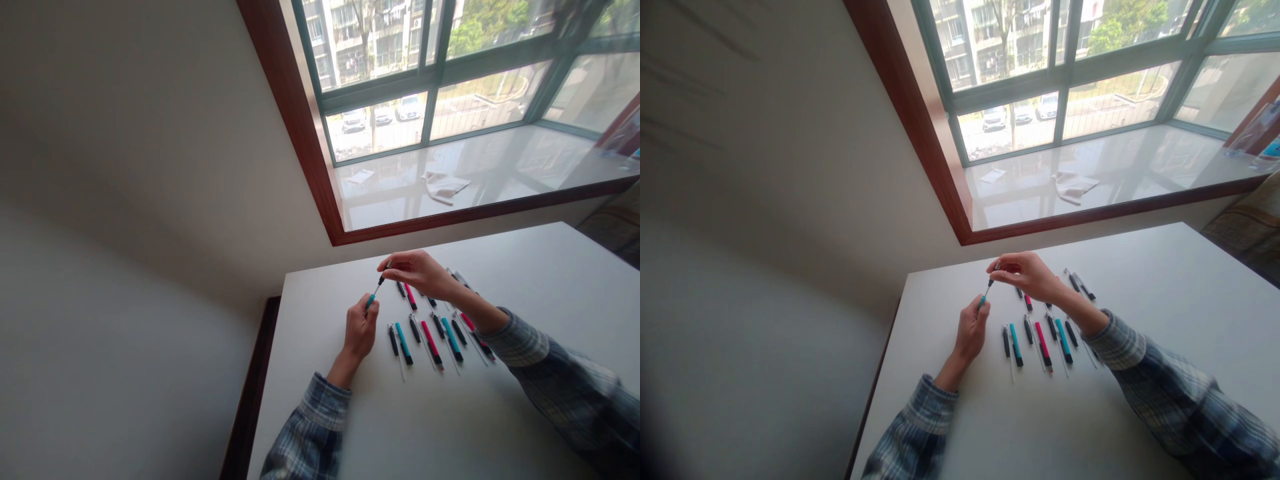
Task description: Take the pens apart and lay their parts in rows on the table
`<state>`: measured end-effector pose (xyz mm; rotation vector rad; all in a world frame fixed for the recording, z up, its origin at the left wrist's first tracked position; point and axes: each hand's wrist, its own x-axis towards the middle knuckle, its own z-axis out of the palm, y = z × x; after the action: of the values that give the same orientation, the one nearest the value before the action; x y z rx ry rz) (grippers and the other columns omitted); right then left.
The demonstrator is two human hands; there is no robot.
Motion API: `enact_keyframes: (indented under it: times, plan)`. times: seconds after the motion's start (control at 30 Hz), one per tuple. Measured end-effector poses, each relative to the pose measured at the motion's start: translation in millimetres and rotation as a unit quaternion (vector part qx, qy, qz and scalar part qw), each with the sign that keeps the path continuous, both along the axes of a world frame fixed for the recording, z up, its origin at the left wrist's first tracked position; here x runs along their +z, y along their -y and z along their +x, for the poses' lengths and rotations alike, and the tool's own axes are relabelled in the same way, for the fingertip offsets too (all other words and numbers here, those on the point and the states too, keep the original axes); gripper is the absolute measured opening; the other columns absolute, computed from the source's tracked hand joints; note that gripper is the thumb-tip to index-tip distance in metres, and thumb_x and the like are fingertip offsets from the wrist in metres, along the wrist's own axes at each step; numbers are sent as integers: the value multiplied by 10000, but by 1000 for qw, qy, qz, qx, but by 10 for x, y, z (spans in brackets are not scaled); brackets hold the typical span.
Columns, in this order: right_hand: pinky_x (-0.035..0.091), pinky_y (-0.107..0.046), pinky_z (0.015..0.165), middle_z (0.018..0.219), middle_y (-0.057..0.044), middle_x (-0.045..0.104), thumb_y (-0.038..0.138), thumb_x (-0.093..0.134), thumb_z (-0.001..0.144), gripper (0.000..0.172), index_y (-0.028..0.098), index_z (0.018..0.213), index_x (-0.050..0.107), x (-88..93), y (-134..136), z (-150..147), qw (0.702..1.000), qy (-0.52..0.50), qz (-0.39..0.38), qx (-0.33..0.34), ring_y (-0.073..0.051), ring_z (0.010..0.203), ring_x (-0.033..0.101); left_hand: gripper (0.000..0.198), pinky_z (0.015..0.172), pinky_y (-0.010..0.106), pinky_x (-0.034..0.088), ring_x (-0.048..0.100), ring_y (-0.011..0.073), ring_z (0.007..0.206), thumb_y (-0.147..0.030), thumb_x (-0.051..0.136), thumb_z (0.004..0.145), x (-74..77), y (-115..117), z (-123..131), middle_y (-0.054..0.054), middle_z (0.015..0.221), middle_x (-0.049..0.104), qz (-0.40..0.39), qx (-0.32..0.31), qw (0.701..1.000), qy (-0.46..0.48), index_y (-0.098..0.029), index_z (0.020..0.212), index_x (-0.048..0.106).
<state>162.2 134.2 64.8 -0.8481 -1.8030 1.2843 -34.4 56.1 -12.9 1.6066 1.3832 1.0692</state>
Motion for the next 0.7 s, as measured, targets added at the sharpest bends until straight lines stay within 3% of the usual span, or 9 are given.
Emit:
enact_keyframes:
  times: [0.4,0.7]
  plan:
    - [569,-330,752,1004,-80,787,533,732,871,379,179,984,804,-41,56,-83,999,35,23,20,-200,829,706,413,608,272,258,312,125,628,-522,412,1036,32,-15,46,-55,661,341,12,-10,1000,3,-192,798,482]
    - [553,-326,695,868,-75,778,588,718,859,417,182,912,797,-57,53,-75,997,67,49,5,-198,756,689,423,634,265,313,365,131,643,-543,414,1034,84,-9,59,-46,687,421,13,-10,1000,-8,-185,854,552]
